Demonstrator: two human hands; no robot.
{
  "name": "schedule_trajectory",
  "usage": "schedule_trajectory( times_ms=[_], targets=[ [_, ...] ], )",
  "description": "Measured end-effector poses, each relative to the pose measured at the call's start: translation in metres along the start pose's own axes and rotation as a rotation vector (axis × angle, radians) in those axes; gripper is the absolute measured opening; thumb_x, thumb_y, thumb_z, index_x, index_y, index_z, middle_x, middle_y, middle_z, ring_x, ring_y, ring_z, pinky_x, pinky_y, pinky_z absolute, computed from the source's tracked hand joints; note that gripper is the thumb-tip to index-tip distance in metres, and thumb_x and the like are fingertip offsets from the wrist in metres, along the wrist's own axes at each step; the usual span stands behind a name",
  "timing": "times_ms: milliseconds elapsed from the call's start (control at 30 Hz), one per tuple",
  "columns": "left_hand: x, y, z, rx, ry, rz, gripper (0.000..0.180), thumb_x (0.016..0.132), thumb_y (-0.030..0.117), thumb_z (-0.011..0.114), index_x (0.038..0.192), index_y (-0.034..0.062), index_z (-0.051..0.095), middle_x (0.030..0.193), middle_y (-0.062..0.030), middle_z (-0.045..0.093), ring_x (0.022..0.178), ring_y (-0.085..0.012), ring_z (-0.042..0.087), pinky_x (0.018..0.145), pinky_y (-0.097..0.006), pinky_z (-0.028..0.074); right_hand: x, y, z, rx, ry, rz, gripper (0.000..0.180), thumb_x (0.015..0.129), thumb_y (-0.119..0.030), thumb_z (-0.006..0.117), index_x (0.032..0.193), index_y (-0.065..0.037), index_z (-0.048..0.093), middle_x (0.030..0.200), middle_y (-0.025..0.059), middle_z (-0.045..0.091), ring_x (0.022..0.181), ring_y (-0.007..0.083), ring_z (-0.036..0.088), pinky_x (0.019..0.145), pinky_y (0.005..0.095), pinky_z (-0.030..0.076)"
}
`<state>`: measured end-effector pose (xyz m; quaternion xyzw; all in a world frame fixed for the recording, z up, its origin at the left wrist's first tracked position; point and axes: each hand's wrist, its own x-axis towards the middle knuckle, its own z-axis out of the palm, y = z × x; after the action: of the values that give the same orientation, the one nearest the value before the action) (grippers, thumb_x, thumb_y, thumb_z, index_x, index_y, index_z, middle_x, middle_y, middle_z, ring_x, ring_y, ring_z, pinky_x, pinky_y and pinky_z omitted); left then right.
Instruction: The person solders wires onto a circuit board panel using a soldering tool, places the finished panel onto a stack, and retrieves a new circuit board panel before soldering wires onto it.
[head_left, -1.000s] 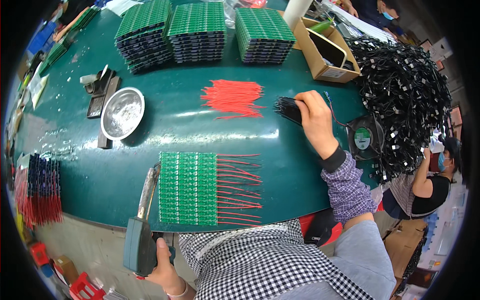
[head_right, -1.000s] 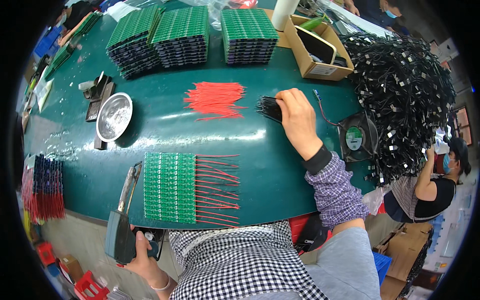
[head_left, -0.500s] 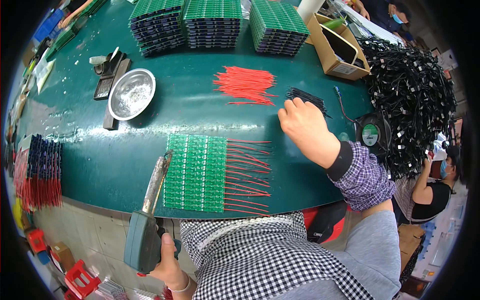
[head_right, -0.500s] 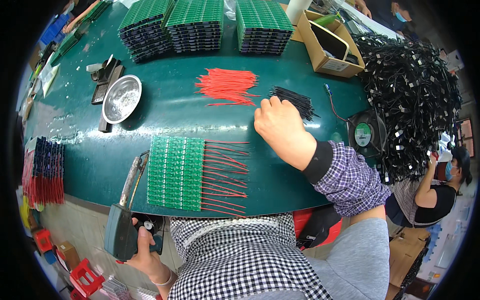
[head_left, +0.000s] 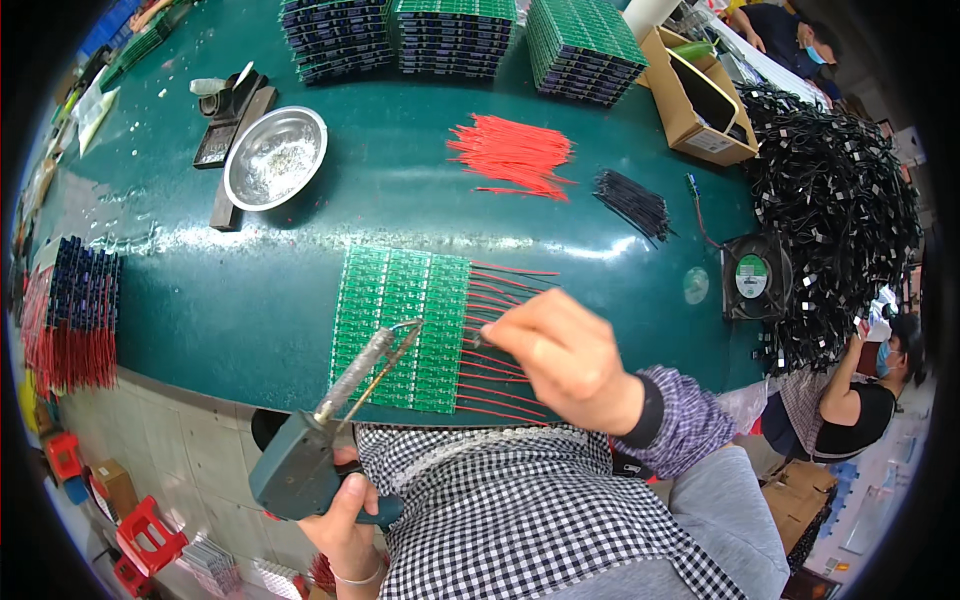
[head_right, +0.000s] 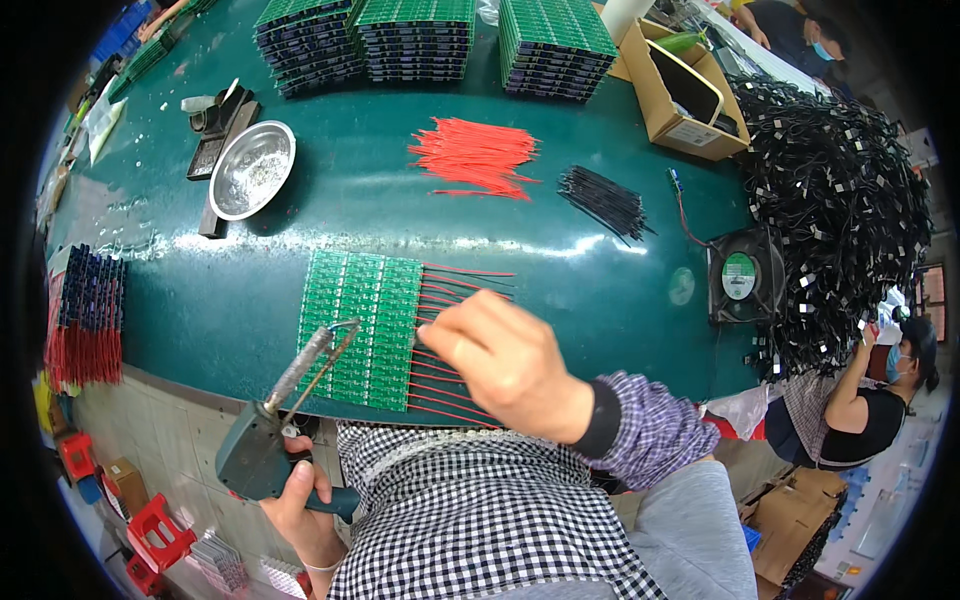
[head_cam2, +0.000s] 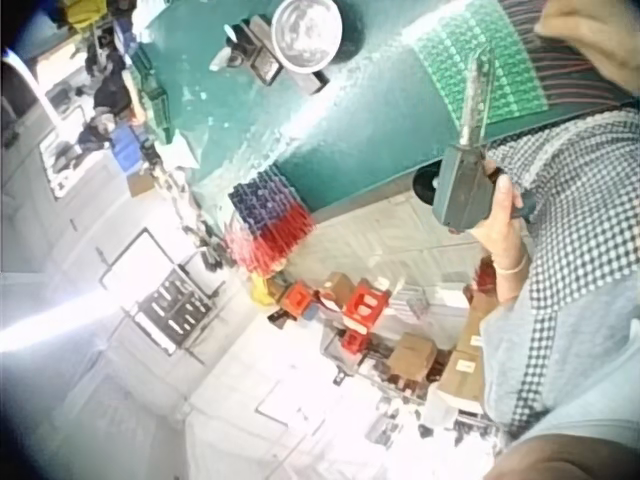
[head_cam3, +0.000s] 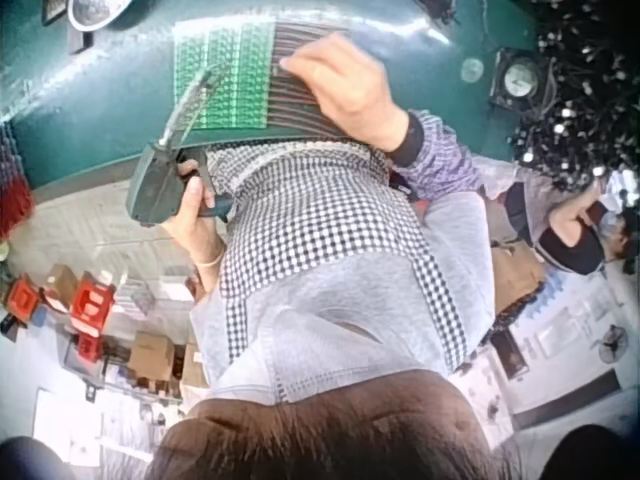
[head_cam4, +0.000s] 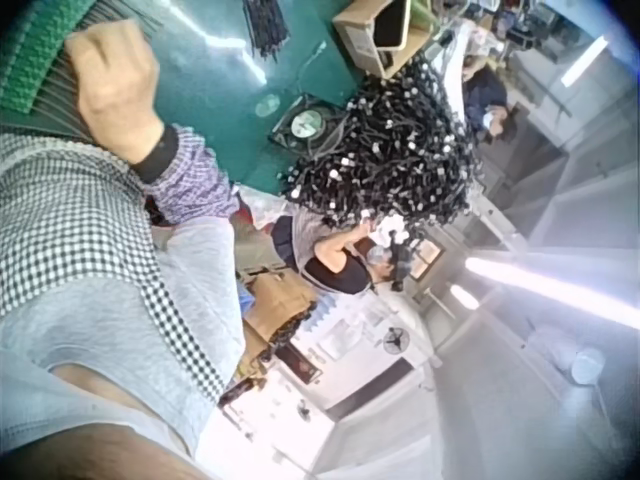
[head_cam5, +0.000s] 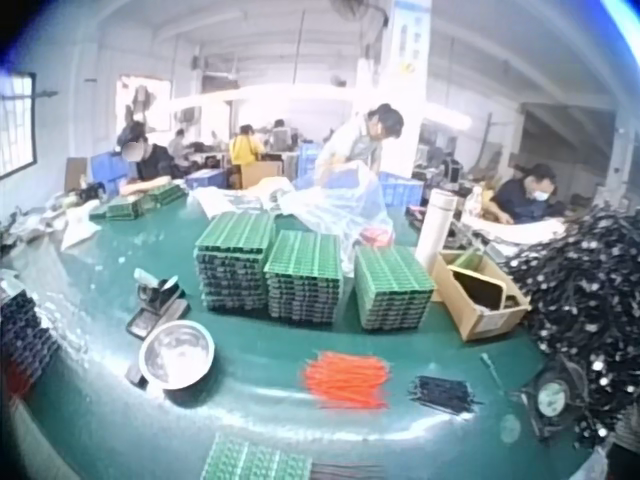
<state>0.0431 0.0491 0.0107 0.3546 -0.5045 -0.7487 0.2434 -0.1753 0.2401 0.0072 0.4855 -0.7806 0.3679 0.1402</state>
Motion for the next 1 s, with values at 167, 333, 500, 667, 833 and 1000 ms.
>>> schedule_trajectory(
  times_ms=[167,333,500,667,833,1000],
  targets=[
    [-0.018,-0.016,-0.014,0.284,-0.006,0.049,0.049,0.084,-0.003,0.07,0.13,-0.0081,0.054,0.111,-0.021,0.067,0.065,-0.0151,0.059,0.048,-0.024,0.045,-0.022,-0.014,0.023,0.032,-0.026,0.042,0.028,0.072,-0.001,0.069,0.1,0.002,0.072,0.089,0.0081,0.066,0.075,0.0216,0.064,0.06,0.0319,0.054],
    [-0.025,-0.005,-0.016,0.696,-0.003,-0.102,0.036,0.078,0.014,0.087,0.106,-0.0024,0.071,0.093,-0.0107,0.071,0.076,-0.0217,0.066,0.069,-0.035,0.052,-0.025,-0.014,0.026,-0.035,-0.069,0.027,0.03,0.07,-0.001,0.069,0.1,0.003,0.071,0.09,0.0083,0.066,0.076,0.0211,0.064,0.061,0.0309,0.055],
    [-0.026,-0.017,-0.018,0.891,0.025,0.21,0.027,0.076,0.014,0.087,0.093,-0.0013,0.073,0.083,-0.0099,0.07,0.067,-0.023,0.065,0.064,-0.035,0.052,-0.023,-0.015,0.027,-0.031,-0.069,0.029,0.027,0.071,0.002,0.071,0.097,0.003,0.072,0.088,0.0089,0.068,0.071,0.0215,0.065,0.056,0.0312,0.053],
    [-0.016,-0.006,-0.01,0.833,-0.213,0.36,0.02,0.073,0.005,0.081,0.089,-0.0024,0.072,0.08,-0.013,0.068,0.06,-0.0238,0.065,0.053,-0.034,0.05,-0.023,-0.017,0.027,-0.043,-0.08,0.035,0.027,0.07,0.001,0.071,0.097,0.003,0.072,0.087,0.0088,0.067,0.071,0.0212,0.064,0.055,0.0312,0.052],
    [-0.014,-0.002,-0.007,0.89,-0.261,0.411,0.019,0.072,0.005,0.081,0.088,-0.0023,0.072,0.081,-0.014,0.068,0.061,-0.0256,0.066,0.053,-0.034,0.051,-0.022,-0.017,0.027,-0.042,-0.088,0.029,0.027,0.069,0.001,0.072,0.096,0.003,0.072,0.086,0.0087,0.066,0.07,0.0209,0.063,0.054,0.0313,0.051],
    [-0.015,-0.003,-0.006,0.869,-0.264,0.372,0.02,0.071,0.003,0.08,0.088,-0.0025,0.072,0.081,-0.0147,0.068,0.062,-0.0267,0.067,0.055,-0.034,0.052,-0.021,-0.017,0.027,-0.037,-0.083,0.028,0.027,0.069,0.001,0.071,0.096,0.004,0.072,0.086,0.009,0.066,0.07,0.0209,0.063,0.053,0.0309,0.051]
  ],
)
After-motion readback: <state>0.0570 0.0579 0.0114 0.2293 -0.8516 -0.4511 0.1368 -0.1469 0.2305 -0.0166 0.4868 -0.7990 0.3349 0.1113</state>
